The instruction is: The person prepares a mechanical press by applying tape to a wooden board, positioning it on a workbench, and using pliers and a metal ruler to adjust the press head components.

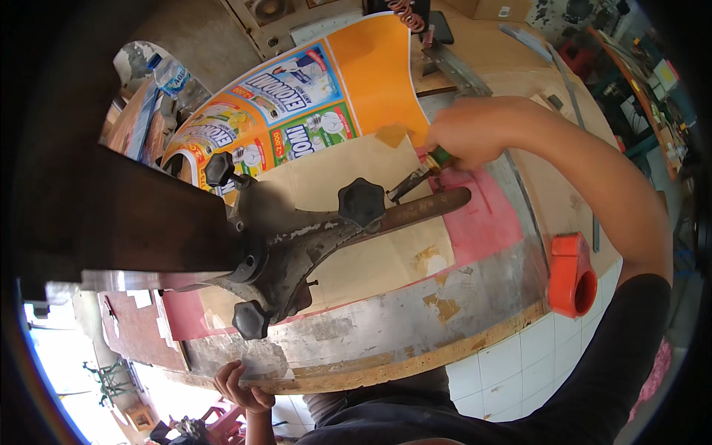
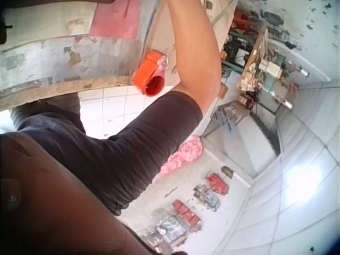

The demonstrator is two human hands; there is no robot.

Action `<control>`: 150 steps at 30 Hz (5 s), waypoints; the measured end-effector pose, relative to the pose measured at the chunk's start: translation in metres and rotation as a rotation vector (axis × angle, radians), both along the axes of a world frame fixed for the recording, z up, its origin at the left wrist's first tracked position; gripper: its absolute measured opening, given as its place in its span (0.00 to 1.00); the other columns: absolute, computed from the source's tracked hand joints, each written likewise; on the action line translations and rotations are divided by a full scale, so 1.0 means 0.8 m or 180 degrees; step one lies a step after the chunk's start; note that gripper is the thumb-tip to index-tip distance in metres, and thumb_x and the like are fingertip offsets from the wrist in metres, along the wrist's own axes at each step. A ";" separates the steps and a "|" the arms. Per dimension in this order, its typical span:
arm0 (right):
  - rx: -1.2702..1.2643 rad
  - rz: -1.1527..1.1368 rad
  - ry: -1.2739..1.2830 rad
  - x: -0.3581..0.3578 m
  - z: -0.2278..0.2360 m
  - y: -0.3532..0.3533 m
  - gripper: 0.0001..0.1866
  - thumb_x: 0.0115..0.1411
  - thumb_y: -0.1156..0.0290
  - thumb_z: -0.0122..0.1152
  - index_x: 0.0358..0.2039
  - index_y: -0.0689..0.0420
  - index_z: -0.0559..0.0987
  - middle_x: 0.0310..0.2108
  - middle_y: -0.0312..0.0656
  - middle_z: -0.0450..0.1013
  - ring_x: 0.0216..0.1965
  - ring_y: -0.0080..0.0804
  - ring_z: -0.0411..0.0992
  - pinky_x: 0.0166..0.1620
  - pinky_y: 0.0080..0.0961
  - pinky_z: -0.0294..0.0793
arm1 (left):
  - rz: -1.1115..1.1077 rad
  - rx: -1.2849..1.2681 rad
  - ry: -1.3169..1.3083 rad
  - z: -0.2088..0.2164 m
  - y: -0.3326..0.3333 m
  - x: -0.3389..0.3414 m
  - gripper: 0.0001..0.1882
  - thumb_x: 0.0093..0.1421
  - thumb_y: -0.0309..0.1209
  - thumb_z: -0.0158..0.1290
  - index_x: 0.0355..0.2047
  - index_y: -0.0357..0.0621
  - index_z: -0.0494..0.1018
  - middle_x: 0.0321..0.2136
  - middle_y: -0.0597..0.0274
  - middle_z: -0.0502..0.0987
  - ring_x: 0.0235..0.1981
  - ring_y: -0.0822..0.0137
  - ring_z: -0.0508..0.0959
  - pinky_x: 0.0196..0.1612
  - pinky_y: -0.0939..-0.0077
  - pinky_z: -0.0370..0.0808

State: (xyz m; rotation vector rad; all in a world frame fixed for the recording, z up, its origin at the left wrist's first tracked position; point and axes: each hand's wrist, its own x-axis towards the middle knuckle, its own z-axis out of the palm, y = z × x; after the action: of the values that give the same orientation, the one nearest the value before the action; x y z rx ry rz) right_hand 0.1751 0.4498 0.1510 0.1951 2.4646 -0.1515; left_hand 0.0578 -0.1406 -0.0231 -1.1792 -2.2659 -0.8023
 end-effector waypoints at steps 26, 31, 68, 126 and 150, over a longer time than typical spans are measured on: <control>0.2229 0.0377 -0.0688 -0.079 0.050 -0.110 0.14 0.50 0.63 0.79 0.38 0.51 0.91 0.38 0.43 0.86 0.42 0.48 0.84 0.43 0.47 0.84 | -0.0157 0.0462 0.0364 0.001 -0.005 -0.003 0.12 0.60 0.38 0.53 0.40 0.46 0.77 0.38 0.59 0.83 0.38 0.55 0.81 0.47 0.59 0.69; 0.2100 -0.0217 -0.1090 -0.066 0.033 -0.076 0.19 0.56 0.53 0.78 0.40 0.53 0.91 0.40 0.44 0.86 0.41 0.46 0.84 0.44 0.47 0.83 | -0.0163 0.0484 0.0268 0.008 0.000 -0.003 0.12 0.59 0.39 0.56 0.39 0.47 0.79 0.39 0.61 0.83 0.38 0.57 0.81 0.47 0.61 0.69; -0.0882 -0.0820 0.3802 0.051 -0.153 -0.490 0.23 0.63 0.55 0.73 0.52 0.57 0.83 0.51 0.42 0.78 0.55 0.45 0.76 0.58 0.44 0.70 | -0.0793 -0.2723 -0.2210 0.289 0.106 -0.328 0.38 0.74 0.65 0.44 0.56 0.40 0.79 0.40 0.54 0.84 0.43 0.63 0.83 0.51 0.66 0.77; -0.0780 -0.0996 0.3980 0.047 -0.156 -0.494 0.11 0.59 0.65 0.74 0.40 0.56 0.86 0.43 0.40 0.81 0.47 0.43 0.80 0.51 0.37 0.76 | -0.0702 -0.4802 -0.0815 0.323 0.231 -0.274 0.28 0.71 0.54 0.50 0.46 0.41 0.85 0.39 0.46 0.86 0.44 0.47 0.85 0.50 0.55 0.79; -0.0773 -0.0963 0.4008 0.048 -0.158 -0.494 0.11 0.60 0.63 0.73 0.39 0.56 0.86 0.43 0.39 0.81 0.47 0.43 0.80 0.51 0.37 0.77 | -0.0398 -0.4270 -0.0723 0.306 0.222 -0.272 0.31 0.69 0.56 0.51 0.37 0.36 0.85 0.38 0.42 0.84 0.42 0.44 0.84 0.48 0.53 0.79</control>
State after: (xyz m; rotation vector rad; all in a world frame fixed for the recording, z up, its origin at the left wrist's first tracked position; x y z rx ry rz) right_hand 0.2133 0.0549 0.0245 0.4705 3.5828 -0.9420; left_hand -0.1599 0.0373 0.2216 -1.7666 -2.9405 0.8116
